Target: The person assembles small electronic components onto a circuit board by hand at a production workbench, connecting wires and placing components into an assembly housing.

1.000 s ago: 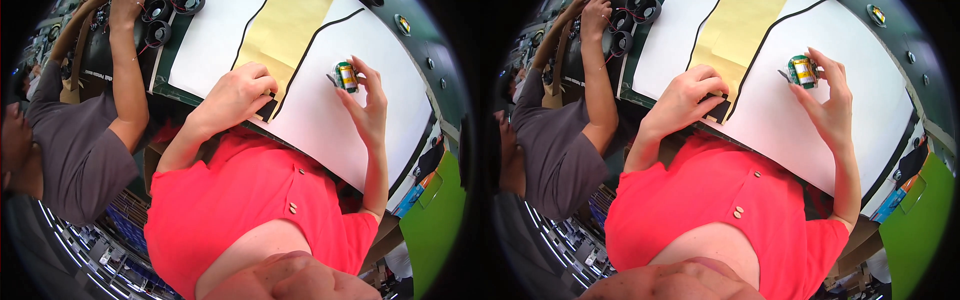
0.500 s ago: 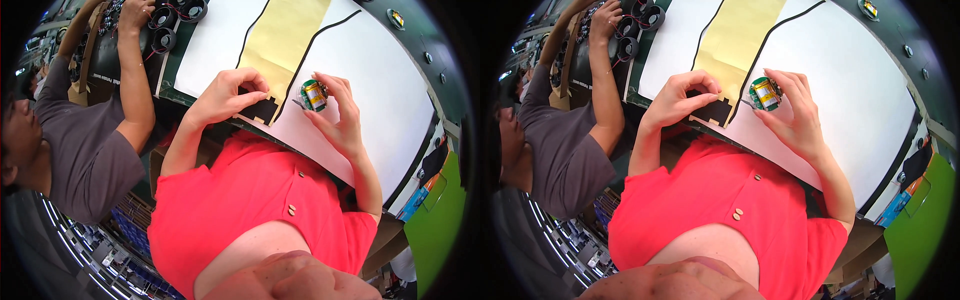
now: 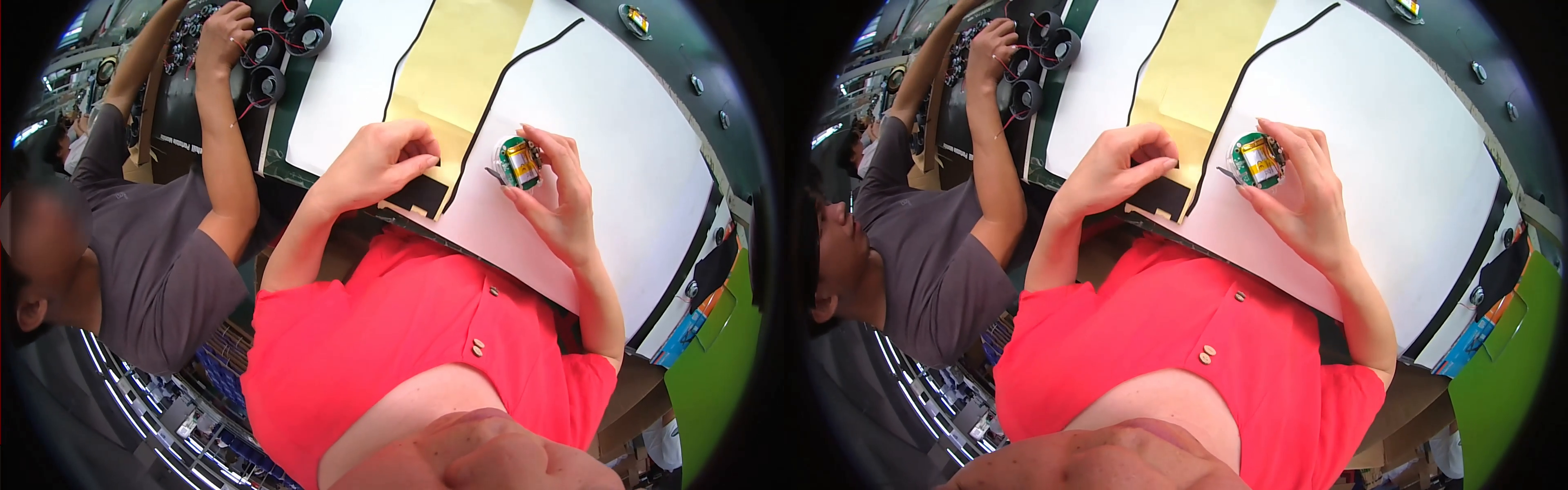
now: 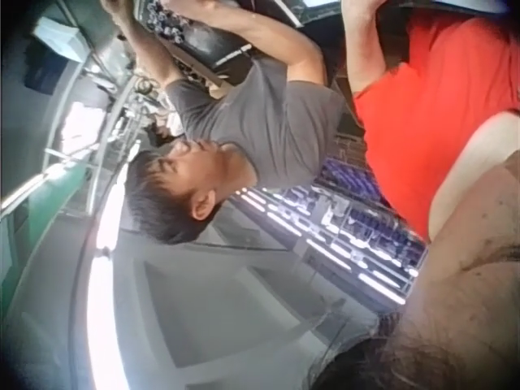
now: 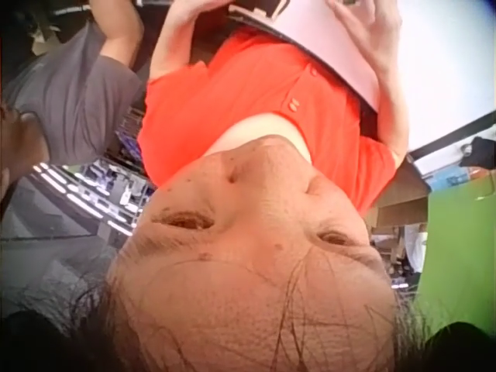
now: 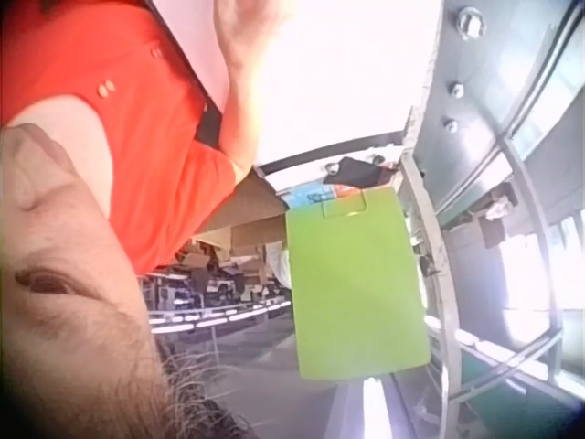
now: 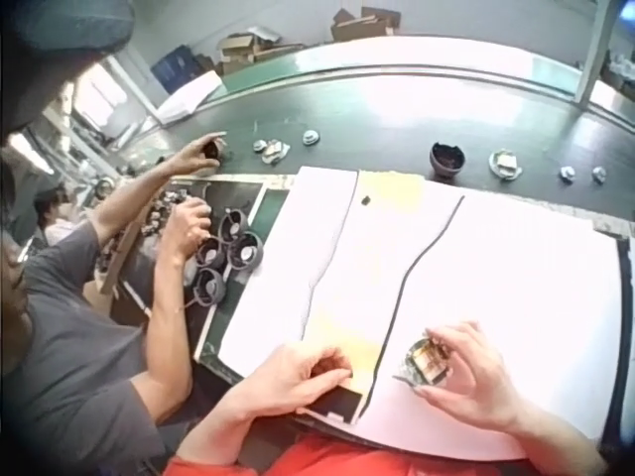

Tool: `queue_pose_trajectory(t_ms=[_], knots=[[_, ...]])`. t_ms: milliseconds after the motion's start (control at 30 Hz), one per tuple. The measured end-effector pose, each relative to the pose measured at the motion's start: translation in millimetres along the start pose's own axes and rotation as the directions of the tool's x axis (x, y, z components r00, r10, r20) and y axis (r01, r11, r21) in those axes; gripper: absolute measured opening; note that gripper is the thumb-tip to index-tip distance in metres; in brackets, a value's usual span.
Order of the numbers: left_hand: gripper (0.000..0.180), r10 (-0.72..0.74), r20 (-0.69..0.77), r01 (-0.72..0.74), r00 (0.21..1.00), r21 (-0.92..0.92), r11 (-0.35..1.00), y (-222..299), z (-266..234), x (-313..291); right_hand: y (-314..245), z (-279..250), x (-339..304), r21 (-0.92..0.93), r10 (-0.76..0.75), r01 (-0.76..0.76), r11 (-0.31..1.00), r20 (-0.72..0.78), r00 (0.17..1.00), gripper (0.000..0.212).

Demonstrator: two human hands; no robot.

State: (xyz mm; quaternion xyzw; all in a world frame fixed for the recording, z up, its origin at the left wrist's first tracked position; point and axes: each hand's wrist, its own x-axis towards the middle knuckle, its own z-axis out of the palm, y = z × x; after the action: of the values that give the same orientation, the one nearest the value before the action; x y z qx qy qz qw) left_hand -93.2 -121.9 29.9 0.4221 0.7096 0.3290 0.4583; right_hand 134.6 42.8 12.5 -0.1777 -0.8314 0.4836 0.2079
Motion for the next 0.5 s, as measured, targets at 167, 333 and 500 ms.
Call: queue_pose_trajectory(t_ms=[167, 333, 500], knots=[[0.011, 0.202, -0.05, -0.193, 0.978, 0.142, 0.971, 16, -24, 41, 2, -8, 1, -0.024, -0.029, 0.028, 0.999, -0.05, 0.998, 0.069], [0.013, 0.325, -0.548, -0.236, 0.771, 0.229, 0.944, 30, -134, 181, 0, -12, 0, 0.021, -0.026, 0.028, 0.999, -0.074, 0.997, 0.069], [0.011, 0.234, -0.703, -0.127, 0.671, 0.202, 0.971, -18, -237, 314, 7, -14, -2, 0.017, 0.009, -0.007, 1.0, -0.095, 0.995, 0.067]])
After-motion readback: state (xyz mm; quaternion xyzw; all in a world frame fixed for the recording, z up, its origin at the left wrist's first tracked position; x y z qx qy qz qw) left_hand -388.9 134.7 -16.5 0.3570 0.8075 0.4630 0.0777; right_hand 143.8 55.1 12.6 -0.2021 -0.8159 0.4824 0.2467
